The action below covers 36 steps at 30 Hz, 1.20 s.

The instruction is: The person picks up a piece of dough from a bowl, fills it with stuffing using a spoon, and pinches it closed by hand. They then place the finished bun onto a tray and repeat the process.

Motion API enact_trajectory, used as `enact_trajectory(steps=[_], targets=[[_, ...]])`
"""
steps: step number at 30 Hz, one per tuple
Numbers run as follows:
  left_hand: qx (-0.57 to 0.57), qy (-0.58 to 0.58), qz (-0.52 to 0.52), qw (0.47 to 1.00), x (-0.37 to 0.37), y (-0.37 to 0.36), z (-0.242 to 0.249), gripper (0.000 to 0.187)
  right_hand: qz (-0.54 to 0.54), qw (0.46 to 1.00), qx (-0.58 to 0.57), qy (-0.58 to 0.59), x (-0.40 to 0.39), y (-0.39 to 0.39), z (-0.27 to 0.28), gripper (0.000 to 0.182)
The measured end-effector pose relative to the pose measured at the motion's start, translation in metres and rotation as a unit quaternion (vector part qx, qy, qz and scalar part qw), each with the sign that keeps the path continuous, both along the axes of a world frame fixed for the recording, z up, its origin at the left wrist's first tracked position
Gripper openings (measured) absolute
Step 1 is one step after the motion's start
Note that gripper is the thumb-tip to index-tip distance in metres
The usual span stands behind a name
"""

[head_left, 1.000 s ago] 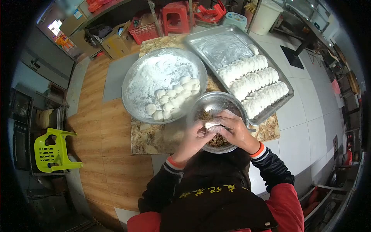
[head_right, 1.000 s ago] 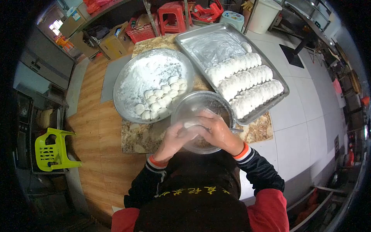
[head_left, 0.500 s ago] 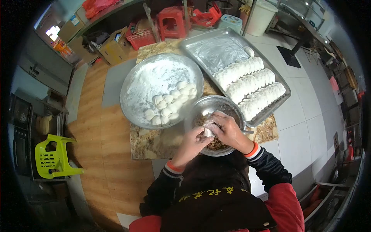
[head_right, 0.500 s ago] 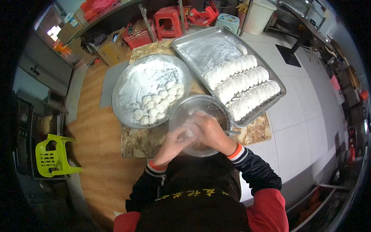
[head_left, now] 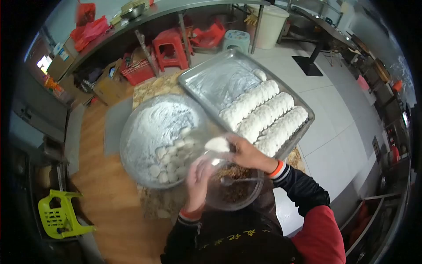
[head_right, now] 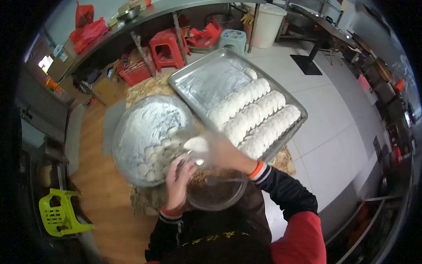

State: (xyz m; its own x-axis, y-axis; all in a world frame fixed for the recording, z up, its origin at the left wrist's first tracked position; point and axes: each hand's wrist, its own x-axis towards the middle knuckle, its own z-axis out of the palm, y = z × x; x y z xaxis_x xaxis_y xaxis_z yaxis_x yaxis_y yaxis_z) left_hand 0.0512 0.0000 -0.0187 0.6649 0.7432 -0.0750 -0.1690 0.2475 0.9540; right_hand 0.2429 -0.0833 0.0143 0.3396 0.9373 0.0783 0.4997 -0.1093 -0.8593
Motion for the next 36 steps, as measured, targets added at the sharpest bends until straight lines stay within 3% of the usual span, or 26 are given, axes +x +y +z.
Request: enact_trajectory(steps=[1, 2, 3, 4, 6, 7, 8, 11, 14, 17, 20, 23, 25, 28, 30, 33, 34, 36], targets=[[0.094, 0.026, 0.018, 0.995, 0.002, 0.010, -0.005, 0.029, -0.031, 0.999, -0.035, 0.010, 0.021, 0.007, 0.008, 0.058], [0.273, 0.109, 0.050, 0.954, -0.002, 0.021, -0.011, 0.026, -0.085, 0.995, -0.045, 0.008, 0.046, 0.017, 0.011, 0.052], [0.327, 0.125, 0.042, 0.936, -0.001, 0.028, -0.015, 0.025, -0.101, 0.995, 0.015, -0.010, 0.087, 0.022, -0.016, 0.048], [0.380, 0.140, 0.036, 0.914, 0.001, 0.033, -0.016, 0.024, -0.126, 0.985, 0.013, -0.119, 0.137, 0.032, -0.045, 0.046], [0.467, 0.157, 0.014, 0.870, 0.004, 0.037, -0.020, 0.023, -0.217, 0.962, -0.034, -0.164, 0.209, 0.048, -0.060, 0.046], [0.502, 0.160, -0.002, 0.850, 0.004, 0.036, -0.020, 0.023, -0.259, 0.931, -0.011, -0.257, 0.246, 0.055, -0.081, 0.035], [0.537, 0.162, -0.018, 0.828, 0.004, 0.035, -0.021, 0.023, -0.287, 0.916, 0.004, -0.278, 0.286, 0.063, -0.103, 0.030], [0.518, 0.194, -0.012, 0.833, 0.005, 0.028, -0.021, 0.021, -0.392, 0.855, 0.009, -0.338, 0.336, 0.076, -0.127, 0.031], [0.528, 0.197, -0.011, 0.826, 0.008, 0.031, -0.019, 0.024, -0.388, 0.820, -0.090, -0.411, 0.344, 0.094, -0.125, 0.031], [0.539, 0.201, -0.011, 0.817, 0.009, 0.030, -0.023, 0.024, -0.394, 0.813, -0.104, -0.417, 0.350, 0.097, -0.133, 0.037], [0.532, 0.205, -0.009, 0.821, 0.008, 0.030, -0.017, 0.025, -0.410, 0.804, -0.024, -0.430, 0.343, 0.091, -0.131, 0.042], [0.493, 0.181, 0.002, 0.851, 0.005, 0.028, -0.013, 0.023, -0.460, 0.828, 0.144, -0.287, 0.371, 0.064, -0.122, 0.037], [0.469, 0.158, 0.030, 0.868, 0.001, 0.029, -0.010, 0.020, -0.505, 0.786, 0.231, -0.272, 0.348, 0.044, -0.079, 0.026], [0.415, 0.125, 0.108, 0.895, -0.016, 0.030, -0.012, 0.015, -0.446, 0.822, 0.252, -0.248, 0.290, 0.022, -0.036, 0.019], [0.397, 0.174, 0.138, 0.890, -0.034, 0.040, -0.018, 0.016, -0.361, 0.886, 0.196, -0.214, 0.228, 0.019, -0.007, 0.019], [0.408, 0.193, 0.245, 0.858, -0.063, 0.055, -0.029, 0.014, -0.125, 0.962, 0.113, -0.217, 0.139, 0.028, -0.001, 0.022], [0.304, 0.201, 0.270, 0.891, -0.077, 0.058, -0.033, 0.013, -0.026, 0.972, 0.117, -0.201, 0.112, 0.035, -0.001, 0.025], [0.361, 0.200, 0.312, 0.856, -0.106, 0.078, -0.049, 0.018, 0.087, 0.969, 0.066, -0.223, 0.061, 0.047, -0.006, 0.036]])
